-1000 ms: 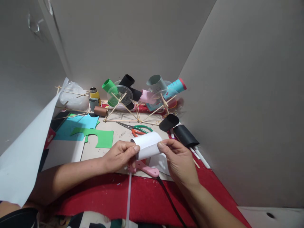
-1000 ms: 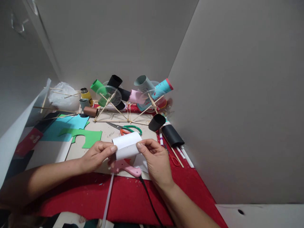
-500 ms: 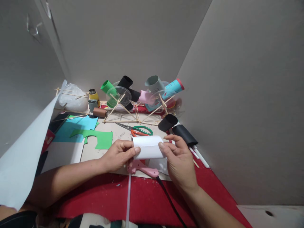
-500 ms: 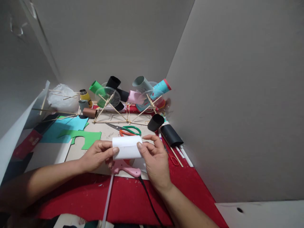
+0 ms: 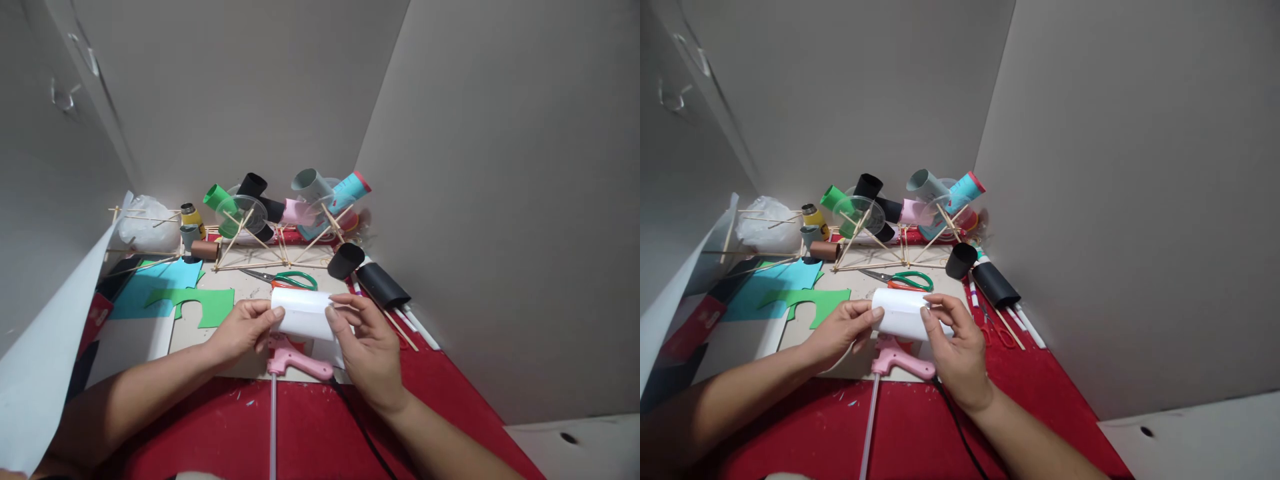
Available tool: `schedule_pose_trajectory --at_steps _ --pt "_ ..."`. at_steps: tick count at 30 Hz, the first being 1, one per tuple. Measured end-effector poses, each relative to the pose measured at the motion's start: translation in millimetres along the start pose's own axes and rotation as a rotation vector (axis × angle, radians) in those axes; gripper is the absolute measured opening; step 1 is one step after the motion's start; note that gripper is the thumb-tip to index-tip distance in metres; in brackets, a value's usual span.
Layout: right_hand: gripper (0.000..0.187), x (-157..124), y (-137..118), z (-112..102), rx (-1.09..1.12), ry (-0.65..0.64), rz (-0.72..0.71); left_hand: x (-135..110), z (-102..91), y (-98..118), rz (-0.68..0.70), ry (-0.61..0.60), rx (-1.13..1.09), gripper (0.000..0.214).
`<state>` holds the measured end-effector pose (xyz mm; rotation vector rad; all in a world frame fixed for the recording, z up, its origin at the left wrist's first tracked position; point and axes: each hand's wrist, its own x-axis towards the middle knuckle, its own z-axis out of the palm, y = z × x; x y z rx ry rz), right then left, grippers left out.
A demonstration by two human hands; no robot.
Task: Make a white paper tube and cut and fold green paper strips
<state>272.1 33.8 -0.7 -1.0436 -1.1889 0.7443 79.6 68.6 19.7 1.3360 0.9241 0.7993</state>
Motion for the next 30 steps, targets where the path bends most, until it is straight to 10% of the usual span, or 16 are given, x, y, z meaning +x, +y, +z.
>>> schedule_pose_trajectory --at_steps 17,24,30 --pt "0.054 -0.2 -3.2 -5.6 -0.164 -0.054 -0.627 13.3 -23.8 10.5 0.022 -0.065 -0.110 0.031" --pt "0.046 4.0 -2.9 -8.5 -0.132 -0.058 -0.521 -10.9 -55.4 61.2 0.306 0.061 0.730 0.027" --pt "0.037 5.8 -5.8 -7.1 -0.277 -0.095 -0.539 -33.4 -52.2 57.0 0.417 -0.028 1.294 0.025"
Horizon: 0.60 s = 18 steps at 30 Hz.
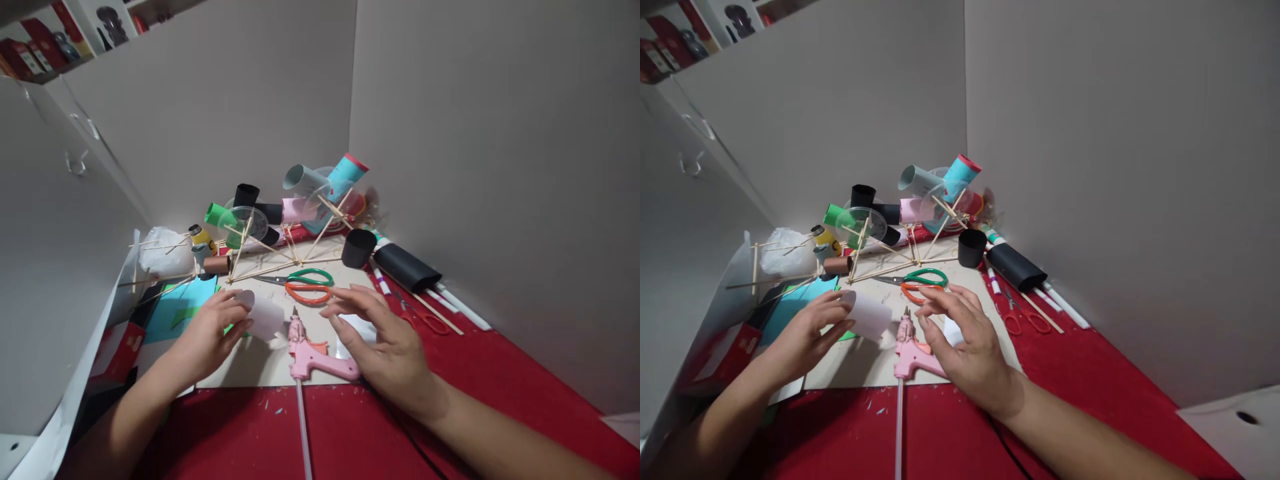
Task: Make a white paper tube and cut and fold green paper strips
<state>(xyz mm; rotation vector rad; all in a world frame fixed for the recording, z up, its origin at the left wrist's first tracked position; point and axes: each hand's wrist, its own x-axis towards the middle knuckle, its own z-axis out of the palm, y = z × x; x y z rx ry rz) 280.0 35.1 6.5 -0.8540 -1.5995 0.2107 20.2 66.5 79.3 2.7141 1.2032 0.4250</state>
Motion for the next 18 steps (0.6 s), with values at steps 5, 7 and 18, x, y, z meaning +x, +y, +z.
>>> schedule_pose_trajectory --at_steps 5,7,18 --pt "0.030 0.2 3.8 0.2 -0.069 -0.060 -0.018 -5.3 15.4 6.7 0.037 -0.048 0.224 0.023" --pt "0.030 0.5 6.1 0.6 -0.093 -0.084 -0.026 -4.1 18.2 7.6 0.031 -0.082 0.238 0.023" --pt "0.014 2.7 8.5 6.1 -0.123 -0.182 -0.074 -3.5 39.6 1.1 0.011 -0.058 0.241 0.023"
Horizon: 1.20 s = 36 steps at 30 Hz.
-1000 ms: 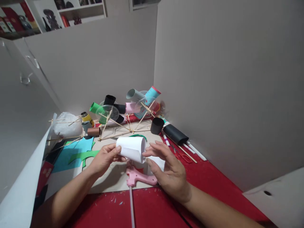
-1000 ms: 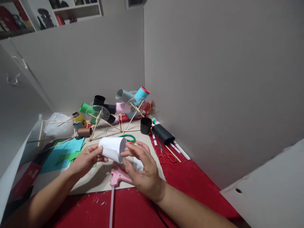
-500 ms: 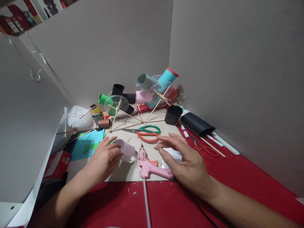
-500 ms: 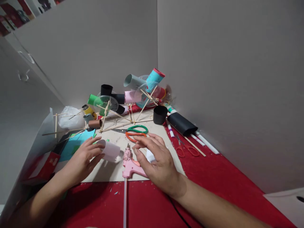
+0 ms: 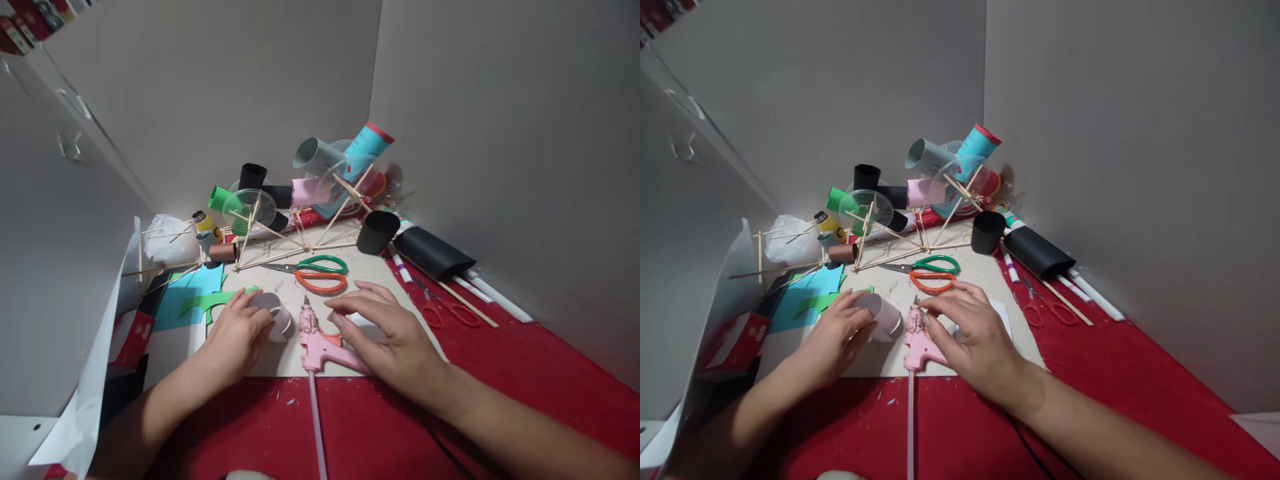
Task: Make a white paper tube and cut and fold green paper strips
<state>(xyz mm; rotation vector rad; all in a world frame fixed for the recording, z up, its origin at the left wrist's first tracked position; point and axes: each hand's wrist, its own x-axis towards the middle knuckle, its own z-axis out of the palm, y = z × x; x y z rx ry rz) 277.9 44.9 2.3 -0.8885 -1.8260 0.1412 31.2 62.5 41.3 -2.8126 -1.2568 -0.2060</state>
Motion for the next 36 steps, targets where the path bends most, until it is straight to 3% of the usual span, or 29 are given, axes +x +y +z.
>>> schedule_pose_trajectory --at_steps 13,16,19,22,27,31,36 --pt "0.011 1.5 -0.1 -0.3 0.034 -0.081 -0.001 5.8 7.9 -3.4 0.011 0.066 -0.166 0.020" --pt "0.011 1.9 -0.4 -0.8 0.038 -0.078 0.005 5.6 4.8 -7.7 -0.048 0.225 -0.361 0.018" --pt "0.010 1.5 -2.1 -2.2 0.094 -0.050 0.039 4.6 -2.5 -10.7 -0.229 0.439 -0.680 0.021" --pt "0.008 0.3 -5.8 -3.0 0.192 -0.031 0.150 2.7 -5.8 -9.0 -0.414 0.509 -1.012 0.023" --pt "0.012 -2.7 -13.5 -1.3 0.377 -0.022 0.371 0.3 3.7 4.0 -0.483 0.449 -1.345 0.024" --pt "0.020 -4.4 -17.0 0.1 0.448 -0.010 0.392 1.3 9.9 16.0 -0.522 0.400 -1.439 0.024" --pt "0.015 -3.1 -19.7 -0.1 0.454 -0.052 0.422 4.3 13.1 25.7 -0.567 0.379 -1.461 0.026"
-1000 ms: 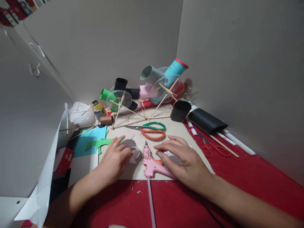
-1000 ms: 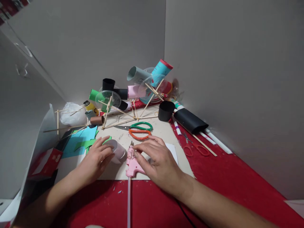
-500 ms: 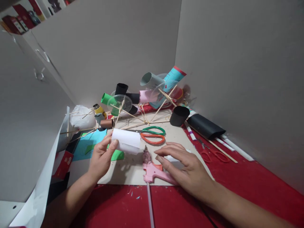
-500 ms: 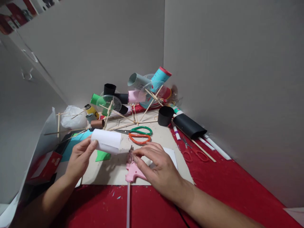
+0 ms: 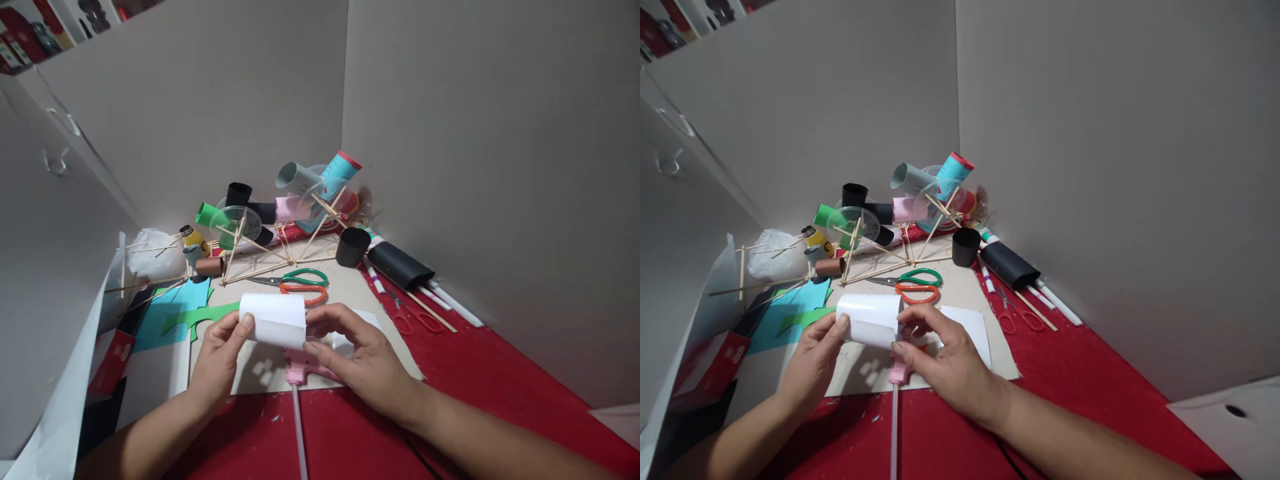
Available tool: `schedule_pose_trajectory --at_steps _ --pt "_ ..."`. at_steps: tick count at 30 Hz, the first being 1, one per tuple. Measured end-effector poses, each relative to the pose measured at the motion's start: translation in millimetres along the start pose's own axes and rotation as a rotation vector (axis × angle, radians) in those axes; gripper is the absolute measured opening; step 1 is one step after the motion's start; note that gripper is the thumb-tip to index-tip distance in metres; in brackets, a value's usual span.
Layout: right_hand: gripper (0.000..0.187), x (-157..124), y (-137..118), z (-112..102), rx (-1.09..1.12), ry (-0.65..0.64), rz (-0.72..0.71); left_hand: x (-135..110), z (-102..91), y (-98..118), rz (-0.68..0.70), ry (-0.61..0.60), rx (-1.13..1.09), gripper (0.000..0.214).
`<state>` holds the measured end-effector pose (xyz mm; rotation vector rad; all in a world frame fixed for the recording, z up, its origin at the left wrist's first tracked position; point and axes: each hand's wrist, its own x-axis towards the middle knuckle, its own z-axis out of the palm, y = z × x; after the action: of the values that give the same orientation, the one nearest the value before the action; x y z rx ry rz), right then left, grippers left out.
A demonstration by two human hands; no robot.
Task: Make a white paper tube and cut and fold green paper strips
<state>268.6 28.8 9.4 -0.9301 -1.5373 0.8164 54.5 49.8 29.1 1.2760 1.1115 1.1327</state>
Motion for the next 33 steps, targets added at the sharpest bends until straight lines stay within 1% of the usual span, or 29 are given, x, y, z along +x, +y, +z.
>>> schedule_pose_trajectory --at_steps 2,4,7,9,12,14,17,21,28,30,33 --pt "0.009 1.2 -1.2 0.4 0.028 -0.026 0.027 -1.1 2.7 -1.1 -0.004 0.008 0.000 0.026" --pt "0.002 2.5 -2.0 0.8 0.039 -0.040 0.024 -2.3 4.7 -2.6 -0.002 0.001 0.011 0.026" --pt "0.011 3.1 -2.0 1.8 0.064 -0.040 0.027 -3.6 6.1 -5.2 0.015 -0.006 0.064 0.029" --pt "0.016 1.9 -1.1 3.3 0.174 -0.032 0.129 -3.9 6.3 -6.9 0.030 0.003 0.095 0.031" --pt "0.025 -0.6 0.9 5.8 0.382 -0.023 0.340 -3.9 5.6 -9.5 0.046 0.038 0.123 0.035" --pt "0.029 -1.4 2.1 6.9 0.434 -0.017 0.406 -3.8 4.5 -11.7 0.048 0.049 0.133 0.037" --pt "0.030 -1.2 3.3 7.2 0.431 -0.005 0.415 -3.3 1.9 -16.6 0.048 0.046 0.127 0.038" --pt "0.030 -1.0 4.2 6.6 0.377 0.011 0.382 -2.9 -1.1 -23.1 0.063 0.045 0.150 0.039" --pt "0.030 -1.5 3.8 5.9 0.367 0.005 0.395 -3.8 -0.1 -22.9 0.070 0.071 0.229 0.044" --pt "0.030 -1.0 2.9 5.8 0.358 0.013 0.397 -3.8 -1.1 -23.9 0.070 0.058 0.215 0.043" --pt "0.027 0.2 1.5 5.6 0.320 0.043 0.382 -4.2 -3.4 -27.2 0.069 0.000 0.150 0.039"
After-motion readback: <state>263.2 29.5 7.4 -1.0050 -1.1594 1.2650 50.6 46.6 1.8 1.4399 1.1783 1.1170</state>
